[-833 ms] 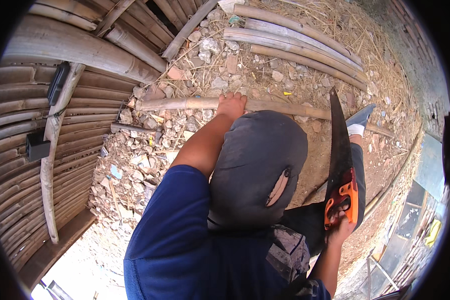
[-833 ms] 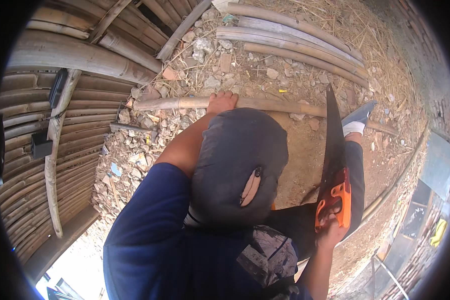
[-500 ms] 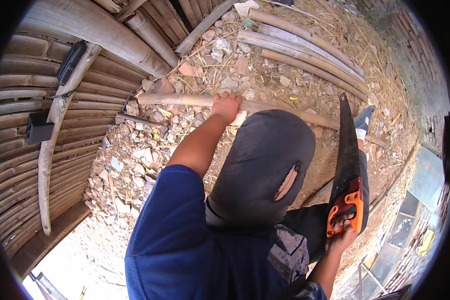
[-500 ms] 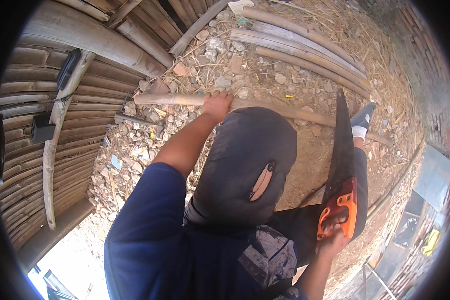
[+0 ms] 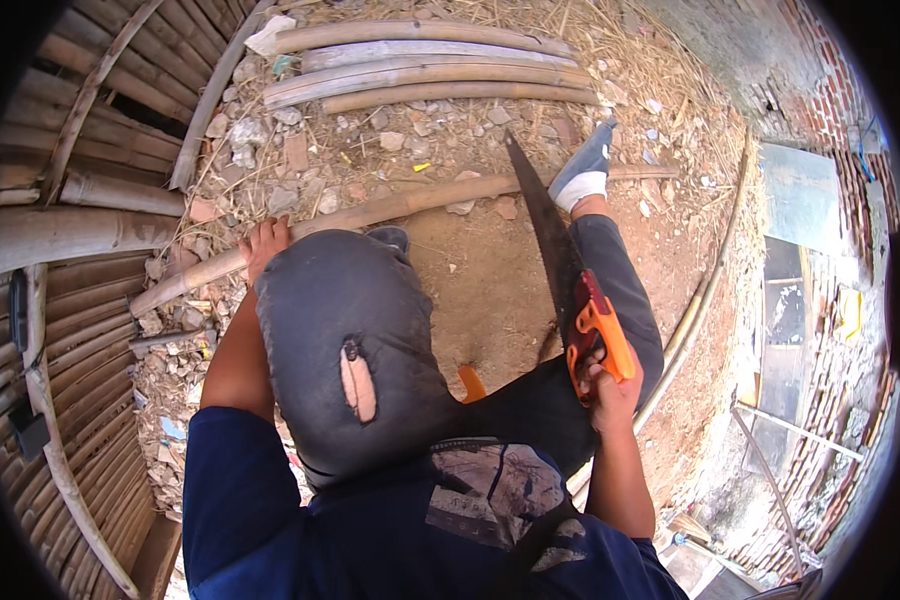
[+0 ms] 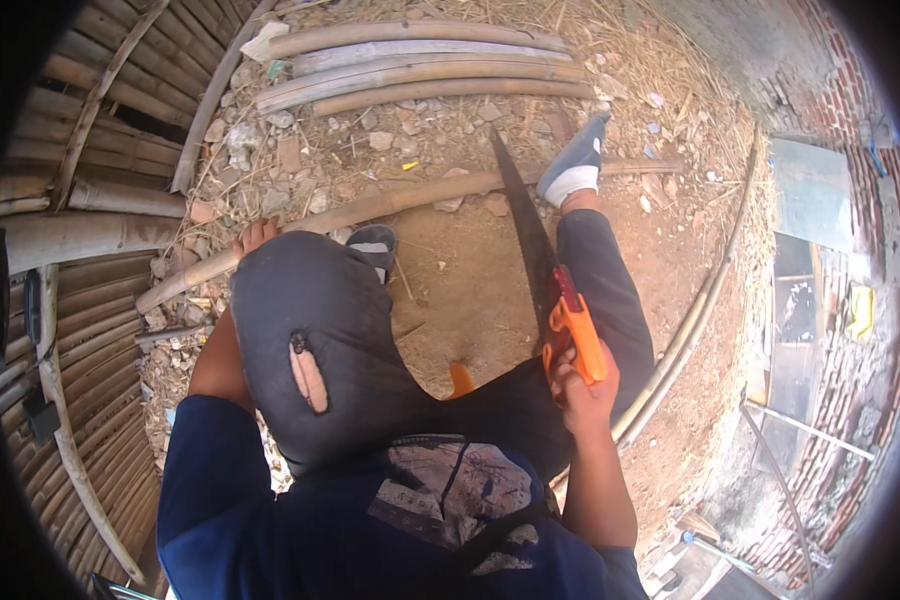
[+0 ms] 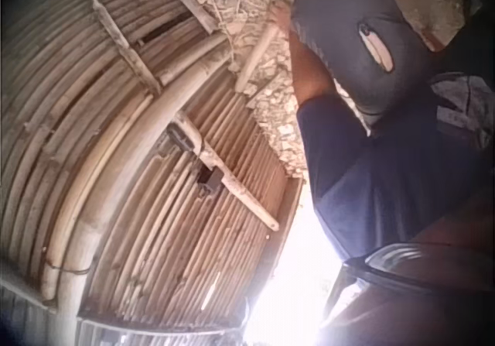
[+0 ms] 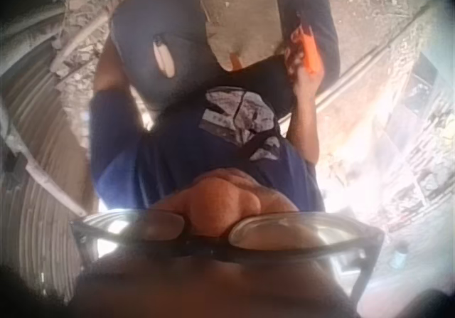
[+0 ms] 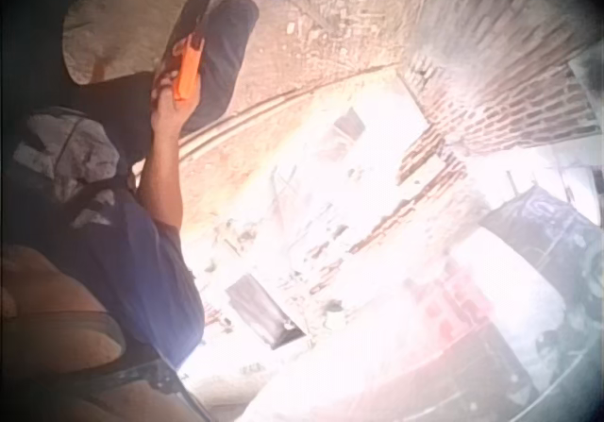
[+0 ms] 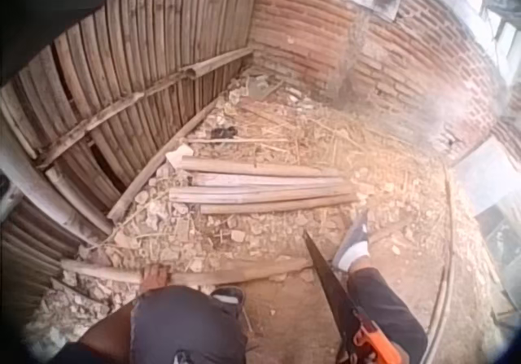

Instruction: The person saws a bamboo pole with a hand saw while holding the pole steady by hand.

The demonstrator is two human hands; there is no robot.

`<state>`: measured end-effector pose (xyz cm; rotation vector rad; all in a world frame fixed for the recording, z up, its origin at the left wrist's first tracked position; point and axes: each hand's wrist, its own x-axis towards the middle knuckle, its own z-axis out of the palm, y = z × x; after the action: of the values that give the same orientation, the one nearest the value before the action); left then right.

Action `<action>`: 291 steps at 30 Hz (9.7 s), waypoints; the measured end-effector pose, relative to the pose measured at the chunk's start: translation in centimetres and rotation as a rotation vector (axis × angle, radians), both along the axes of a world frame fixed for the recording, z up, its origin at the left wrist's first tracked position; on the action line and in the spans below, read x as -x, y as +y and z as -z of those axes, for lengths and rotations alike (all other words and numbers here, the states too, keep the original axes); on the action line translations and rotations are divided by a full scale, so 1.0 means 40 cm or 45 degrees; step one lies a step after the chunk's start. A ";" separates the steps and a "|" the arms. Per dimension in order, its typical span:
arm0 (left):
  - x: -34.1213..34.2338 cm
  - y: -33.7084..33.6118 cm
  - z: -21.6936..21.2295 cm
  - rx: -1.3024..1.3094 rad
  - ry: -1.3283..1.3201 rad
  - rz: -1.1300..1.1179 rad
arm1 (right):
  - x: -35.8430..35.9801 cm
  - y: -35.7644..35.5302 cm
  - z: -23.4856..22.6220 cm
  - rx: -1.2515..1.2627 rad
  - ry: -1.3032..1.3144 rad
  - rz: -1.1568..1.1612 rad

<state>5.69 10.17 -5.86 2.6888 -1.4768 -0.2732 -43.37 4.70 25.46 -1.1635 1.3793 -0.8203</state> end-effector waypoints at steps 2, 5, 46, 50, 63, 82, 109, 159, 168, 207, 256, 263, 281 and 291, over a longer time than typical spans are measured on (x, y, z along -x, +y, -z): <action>0.039 -0.030 0.015 0.075 -0.068 0.015 | 0.027 0.001 0.014 -0.035 0.003 -0.005; 0.095 -0.051 0.029 0.096 -0.167 -0.023 | 0.036 -0.011 0.034 -0.128 0.001 -0.061; 0.096 -0.066 0.005 -0.091 -0.285 -0.030 | 0.070 -0.113 0.071 -0.285 0.222 -0.286; 0.092 -0.064 -0.001 -0.133 -0.251 -0.046 | 0.072 -0.123 0.074 -0.318 0.192 -0.304; 0.096 -0.074 0.004 -0.078 -0.218 -0.045 | 0.087 -0.113 0.020 -0.421 0.198 -0.252; 0.104 -0.090 -0.029 -0.206 -0.168 -0.112 | 0.076 -0.093 0.062 -0.312 0.169 -0.328; 0.093 -0.088 -0.017 -0.253 -0.119 -0.053 | 0.081 -0.162 0.057 -0.440 0.137 -0.198; 0.072 -0.118 -0.081 -0.558 0.243 -0.123 | 0.029 -0.106 0.009 -0.406 0.124 -0.137; 0.067 -0.120 -0.074 -0.585 0.245 -0.159 | 0.009 -0.125 0.072 -0.351 0.300 -0.243; 0.102 -0.115 -0.098 -0.460 0.176 -0.148 | -0.027 -0.205 0.083 -0.487 0.184 -0.228; 0.086 -0.106 -0.081 -0.454 0.176 -0.161 | 0.080 -0.073 0.002 -0.520 0.260 -0.199; 0.088 -0.130 -0.072 -0.460 0.176 -0.113 | -0.009 -0.191 0.132 -0.429 0.257 -0.307; 0.077 -0.104 -0.072 -0.468 0.120 -0.182 | 0.050 -0.114 -0.024 -0.562 0.253 -0.244; 0.097 -0.140 -0.094 -0.522 0.171 -0.119 | 0.004 -0.199 0.100 -0.444 0.251 -0.271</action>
<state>1.80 4.58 -2.12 2.9596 -1.3778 -0.8144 -43.52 -3.25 21.46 -1.1118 1.4585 -0.3037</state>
